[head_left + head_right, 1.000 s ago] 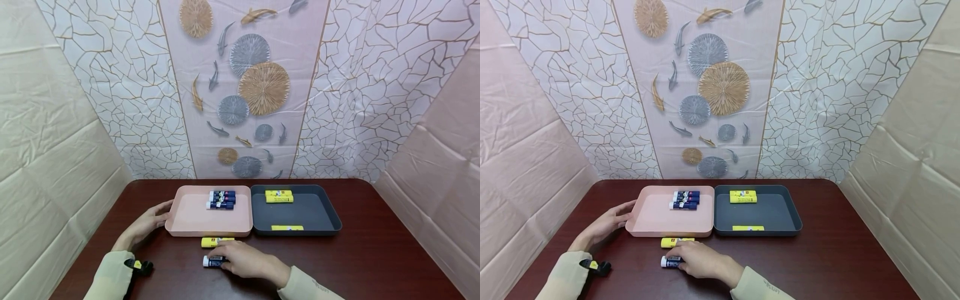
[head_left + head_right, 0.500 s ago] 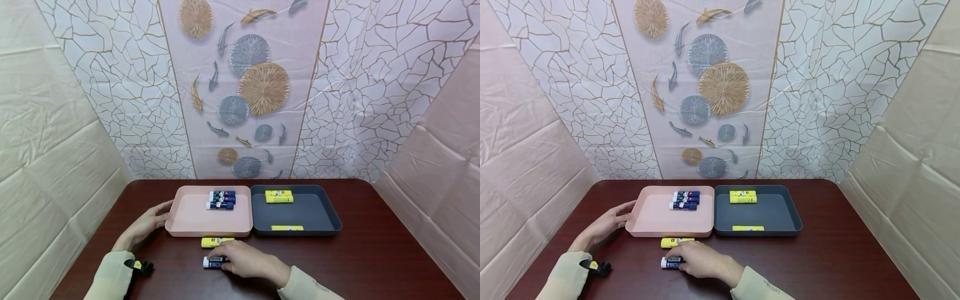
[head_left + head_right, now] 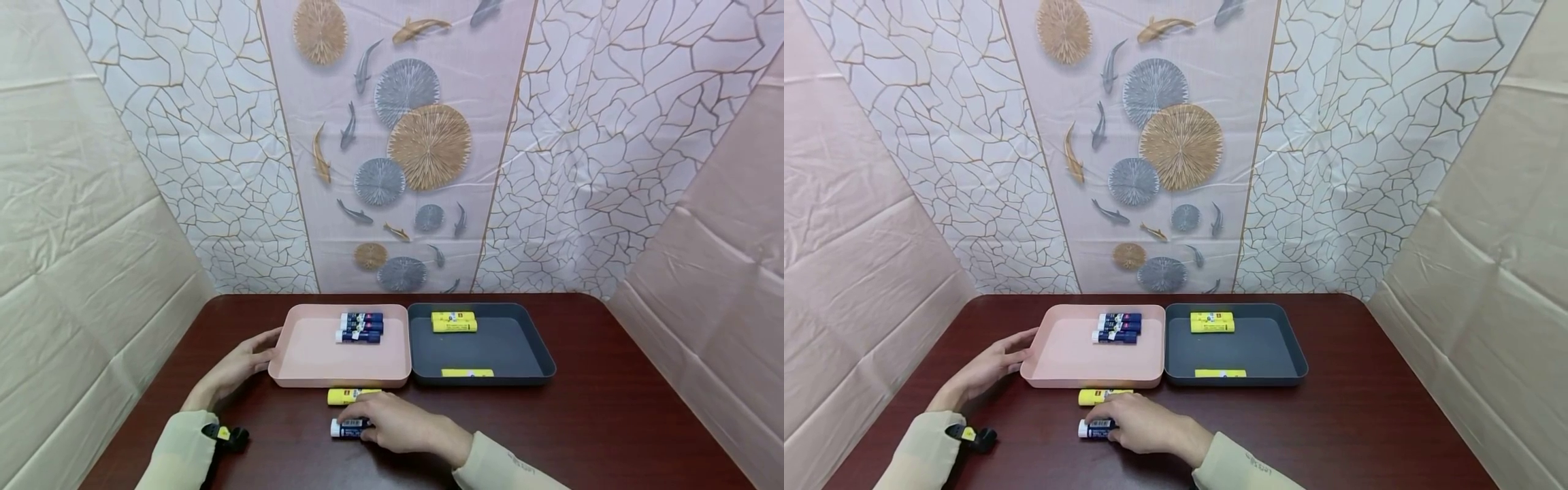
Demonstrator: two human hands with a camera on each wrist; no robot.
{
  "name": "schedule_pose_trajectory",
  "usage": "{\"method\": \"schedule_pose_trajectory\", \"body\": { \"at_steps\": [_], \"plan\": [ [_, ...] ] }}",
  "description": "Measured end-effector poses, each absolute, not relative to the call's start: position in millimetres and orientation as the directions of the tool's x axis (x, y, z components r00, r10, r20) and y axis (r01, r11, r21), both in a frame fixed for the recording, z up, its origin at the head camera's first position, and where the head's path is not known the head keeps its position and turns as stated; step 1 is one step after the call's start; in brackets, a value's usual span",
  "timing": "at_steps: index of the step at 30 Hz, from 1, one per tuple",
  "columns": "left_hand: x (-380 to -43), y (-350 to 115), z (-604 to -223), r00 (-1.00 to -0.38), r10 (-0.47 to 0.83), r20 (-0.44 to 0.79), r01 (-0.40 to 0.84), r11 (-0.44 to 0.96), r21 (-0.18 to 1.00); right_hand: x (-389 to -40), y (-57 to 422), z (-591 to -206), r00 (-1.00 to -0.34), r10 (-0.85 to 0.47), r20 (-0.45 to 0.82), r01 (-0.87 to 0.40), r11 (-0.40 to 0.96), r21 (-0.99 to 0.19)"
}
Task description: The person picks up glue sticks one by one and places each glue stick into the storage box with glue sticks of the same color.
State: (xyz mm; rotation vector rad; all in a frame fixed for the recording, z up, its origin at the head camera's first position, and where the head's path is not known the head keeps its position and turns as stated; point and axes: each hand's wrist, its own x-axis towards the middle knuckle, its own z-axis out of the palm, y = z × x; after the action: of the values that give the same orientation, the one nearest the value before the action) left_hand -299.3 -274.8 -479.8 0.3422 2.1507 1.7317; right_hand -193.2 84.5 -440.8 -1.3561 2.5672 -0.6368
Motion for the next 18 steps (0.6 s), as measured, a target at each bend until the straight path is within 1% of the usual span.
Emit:
{"method": "schedule_pose_trajectory", "body": {
  "at_steps": [3,7,11,18],
  "plan": [
    [-299.3,-274.5,-480.3,-0.907,0.403,-0.124,-0.035,0.220,0.975,-195.6,86.0,-438.2,-0.566,-0.821,0.069,-0.747,0.476,-0.464],
    [-299.1,-274.2,-480.2,-0.908,0.401,-0.121,-0.034,0.217,0.976,-199.9,87.8,-430.3,-0.576,-0.814,0.079,-0.733,0.471,-0.491],
    [-299.1,-273.8,-480.4,-0.908,0.400,-0.123,-0.036,0.216,0.976,-206.0,89.7,-420.2,-0.598,-0.797,0.078,-0.707,0.480,-0.520],
    [-300.0,-272.6,-479.8,-0.908,0.401,-0.123,-0.038,0.215,0.976,-220.8,93.2,-398.9,-0.652,-0.756,0.061,-0.615,0.480,-0.626]
  ]
}}
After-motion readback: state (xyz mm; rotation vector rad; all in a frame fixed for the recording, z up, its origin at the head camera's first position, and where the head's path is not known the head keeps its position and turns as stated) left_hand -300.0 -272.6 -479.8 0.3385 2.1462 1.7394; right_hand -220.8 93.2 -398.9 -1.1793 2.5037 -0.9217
